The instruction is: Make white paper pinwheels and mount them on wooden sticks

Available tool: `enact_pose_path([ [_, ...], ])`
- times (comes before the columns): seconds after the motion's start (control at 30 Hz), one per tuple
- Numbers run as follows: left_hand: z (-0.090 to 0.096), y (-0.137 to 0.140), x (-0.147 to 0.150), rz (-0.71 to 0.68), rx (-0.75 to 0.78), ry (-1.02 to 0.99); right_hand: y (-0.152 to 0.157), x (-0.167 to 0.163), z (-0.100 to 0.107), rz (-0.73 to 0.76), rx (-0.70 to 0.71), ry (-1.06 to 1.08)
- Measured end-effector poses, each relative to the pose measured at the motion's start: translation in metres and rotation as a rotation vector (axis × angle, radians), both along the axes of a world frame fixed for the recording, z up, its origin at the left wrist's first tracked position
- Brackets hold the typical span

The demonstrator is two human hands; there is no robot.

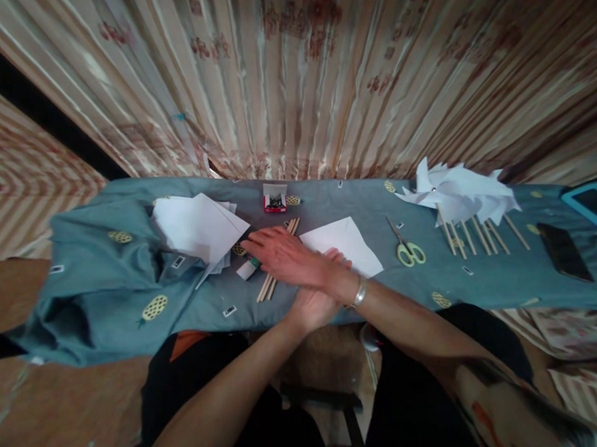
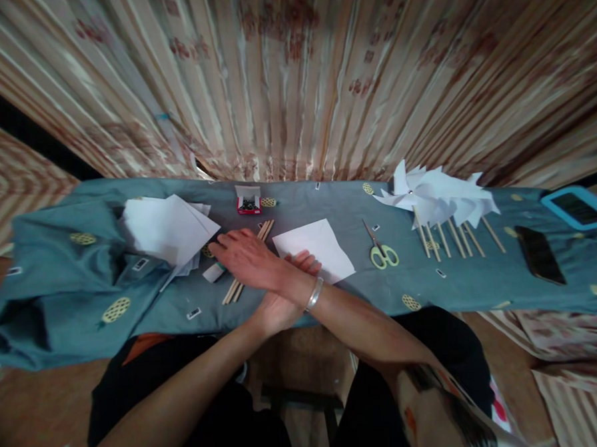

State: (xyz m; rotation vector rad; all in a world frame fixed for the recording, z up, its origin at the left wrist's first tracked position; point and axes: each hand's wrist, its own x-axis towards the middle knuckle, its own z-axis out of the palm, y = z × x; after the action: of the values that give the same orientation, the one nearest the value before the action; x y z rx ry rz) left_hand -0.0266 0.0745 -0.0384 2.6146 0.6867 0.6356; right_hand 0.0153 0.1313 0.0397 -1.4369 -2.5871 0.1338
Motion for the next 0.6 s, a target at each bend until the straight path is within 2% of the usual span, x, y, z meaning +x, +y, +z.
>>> enact_pose_path([
  [0.1, 0.004, 0.001, -0.002, -0.084, -0.01, 0.008, 0.008, -0.004, -0.005, 0.041, -0.046, -0.045],
  [0.2, 0.013, 0.003, -0.004, -0.102, -0.032, 0.004, 0.01, 0.013, 0.001, 0.0, -0.101, 0.066],
  [0.37, 0.023, 0.013, -0.005, -0.125, -0.078, -0.072, -0.014, 0.071, 0.022, -0.3, -0.217, 0.494],
  [0.47, 0.027, 0.023, -0.01, -0.065, -0.324, -0.307, -0.039, 0.106, 0.02, -0.448, -0.321, 0.787],
  [0.6, 0.038, 0.037, -0.018, 0.107, -0.86, -0.624, -0.068, 0.132, 0.002, -0.494, -0.456, 1.075],
])
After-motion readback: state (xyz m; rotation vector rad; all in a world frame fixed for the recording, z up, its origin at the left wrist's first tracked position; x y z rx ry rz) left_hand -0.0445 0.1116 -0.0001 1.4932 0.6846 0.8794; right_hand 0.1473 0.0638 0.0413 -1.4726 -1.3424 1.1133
